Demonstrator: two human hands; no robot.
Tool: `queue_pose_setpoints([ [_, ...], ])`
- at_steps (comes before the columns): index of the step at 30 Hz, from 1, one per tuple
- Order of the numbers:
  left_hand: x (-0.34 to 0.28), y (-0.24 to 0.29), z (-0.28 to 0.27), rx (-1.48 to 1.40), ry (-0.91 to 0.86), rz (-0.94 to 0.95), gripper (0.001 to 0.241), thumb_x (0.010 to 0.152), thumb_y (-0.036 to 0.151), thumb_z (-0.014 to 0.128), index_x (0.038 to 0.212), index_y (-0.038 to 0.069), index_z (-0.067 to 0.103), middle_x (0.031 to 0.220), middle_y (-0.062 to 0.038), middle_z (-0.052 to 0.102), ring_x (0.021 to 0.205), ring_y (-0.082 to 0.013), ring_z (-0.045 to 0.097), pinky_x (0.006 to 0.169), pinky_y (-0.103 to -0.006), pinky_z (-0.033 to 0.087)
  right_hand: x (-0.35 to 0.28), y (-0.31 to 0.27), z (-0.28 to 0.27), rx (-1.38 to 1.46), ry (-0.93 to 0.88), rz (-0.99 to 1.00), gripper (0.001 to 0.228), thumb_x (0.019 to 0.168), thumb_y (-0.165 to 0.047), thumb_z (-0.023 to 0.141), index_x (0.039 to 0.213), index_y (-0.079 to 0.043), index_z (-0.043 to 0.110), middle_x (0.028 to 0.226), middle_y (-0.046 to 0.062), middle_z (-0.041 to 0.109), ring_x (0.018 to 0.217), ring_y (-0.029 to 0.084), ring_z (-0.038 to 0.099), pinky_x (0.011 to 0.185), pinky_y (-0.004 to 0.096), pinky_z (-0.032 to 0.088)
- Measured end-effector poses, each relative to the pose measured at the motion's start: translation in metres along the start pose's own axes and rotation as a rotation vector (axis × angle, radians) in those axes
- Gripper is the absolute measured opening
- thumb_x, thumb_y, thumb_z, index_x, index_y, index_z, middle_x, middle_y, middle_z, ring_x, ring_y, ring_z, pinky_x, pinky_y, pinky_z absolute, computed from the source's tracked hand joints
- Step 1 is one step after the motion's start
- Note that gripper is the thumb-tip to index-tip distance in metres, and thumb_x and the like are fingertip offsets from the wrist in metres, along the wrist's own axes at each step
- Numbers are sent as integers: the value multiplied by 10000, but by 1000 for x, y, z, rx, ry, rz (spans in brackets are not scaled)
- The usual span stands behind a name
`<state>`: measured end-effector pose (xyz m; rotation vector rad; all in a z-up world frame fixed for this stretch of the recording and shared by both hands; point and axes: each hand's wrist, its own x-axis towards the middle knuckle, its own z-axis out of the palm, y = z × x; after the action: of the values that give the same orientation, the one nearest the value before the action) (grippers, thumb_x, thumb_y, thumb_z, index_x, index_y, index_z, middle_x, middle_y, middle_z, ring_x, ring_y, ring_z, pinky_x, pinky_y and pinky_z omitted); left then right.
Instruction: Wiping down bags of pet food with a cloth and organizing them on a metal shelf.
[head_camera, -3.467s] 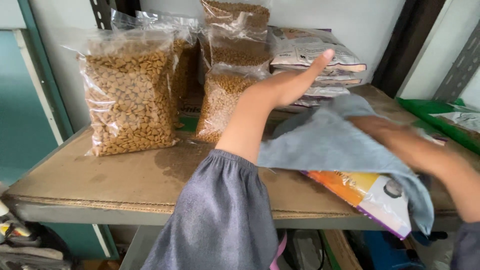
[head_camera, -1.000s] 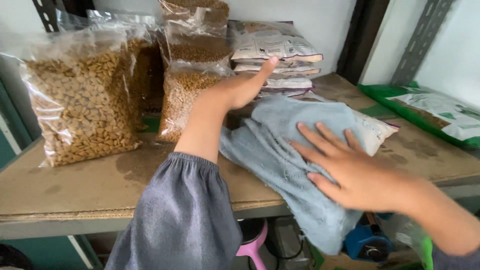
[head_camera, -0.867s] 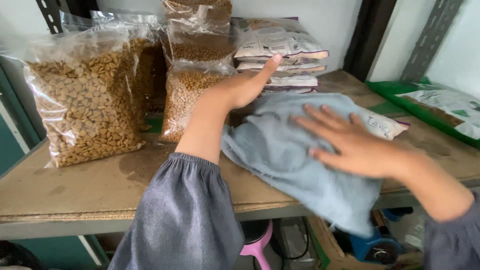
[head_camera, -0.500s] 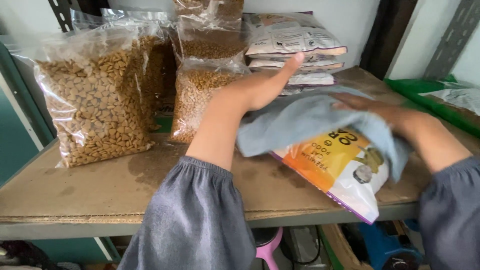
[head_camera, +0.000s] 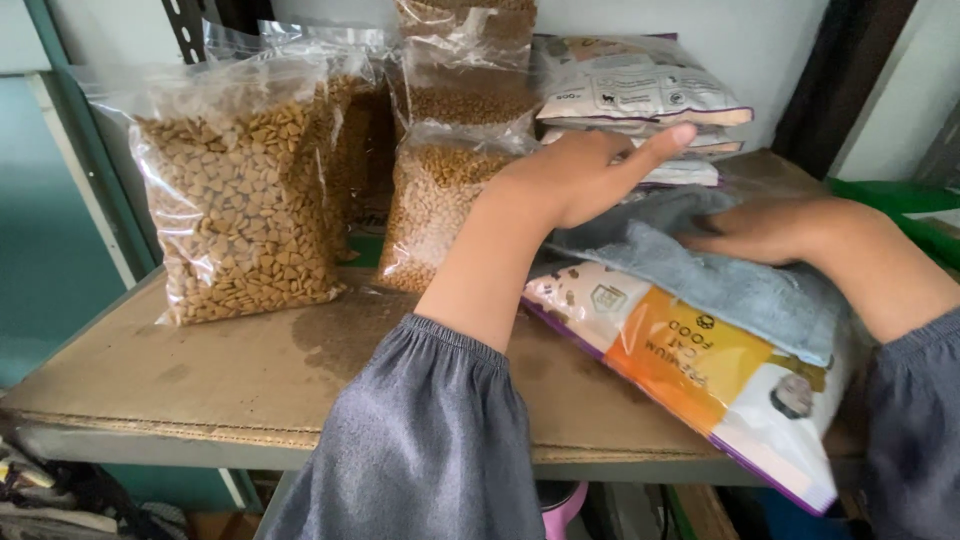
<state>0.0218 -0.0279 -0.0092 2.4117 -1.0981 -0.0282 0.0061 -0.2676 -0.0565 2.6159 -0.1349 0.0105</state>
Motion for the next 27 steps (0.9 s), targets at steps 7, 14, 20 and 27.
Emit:
queue_pose_setpoints([
  [7, 10, -4, 3, -3, 2, -13, 1338, 494, 819, 24, 1527, 109, 491, 1608, -177, 409, 1450, -355, 437, 1106, -544, 393, 28, -26, 27, 362, -212, -200, 602, 923, -502, 561, 1434, -187, 515, 1565, 81, 480, 1430, 291, 502, 1165, 402, 433],
  [14, 6, -3, 2, -45, -9, -32, 1360, 459, 816, 26, 1482, 95, 558, 1521, -198, 521, 1340, -347, 561, 1001, -460, 469, -35, -74, -36, 373, -266, -385, 887, 878, -736, 539, 1621, -379, 214, 1716, -55, 163, 1596, 229, 108, 1290, 605, 25],
  [20, 4, -4, 3, -56, -22, -19, 1329, 487, 805, 16, 1523, 142, 520, 1584, -191, 441, 1443, -351, 464, 1099, -520, 416, -34, -61, -48, 546, -323, -201, 872, 785, -764, 490, 1566, -391, 385, 1662, -116, 369, 1514, 150, 399, 1269, 370, 318],
  [27, 6, 0, 11, -70, -1, -94, 1305, 496, 825, 77, 1526, 154, 516, 1582, -163, 456, 1449, -338, 455, 1119, -449, 384, 49, 40, 55, 608, -237, -157, 865, 836, -693, 441, 1589, -286, 317, 1705, -76, 240, 1596, 124, 181, 1320, 344, 86],
])
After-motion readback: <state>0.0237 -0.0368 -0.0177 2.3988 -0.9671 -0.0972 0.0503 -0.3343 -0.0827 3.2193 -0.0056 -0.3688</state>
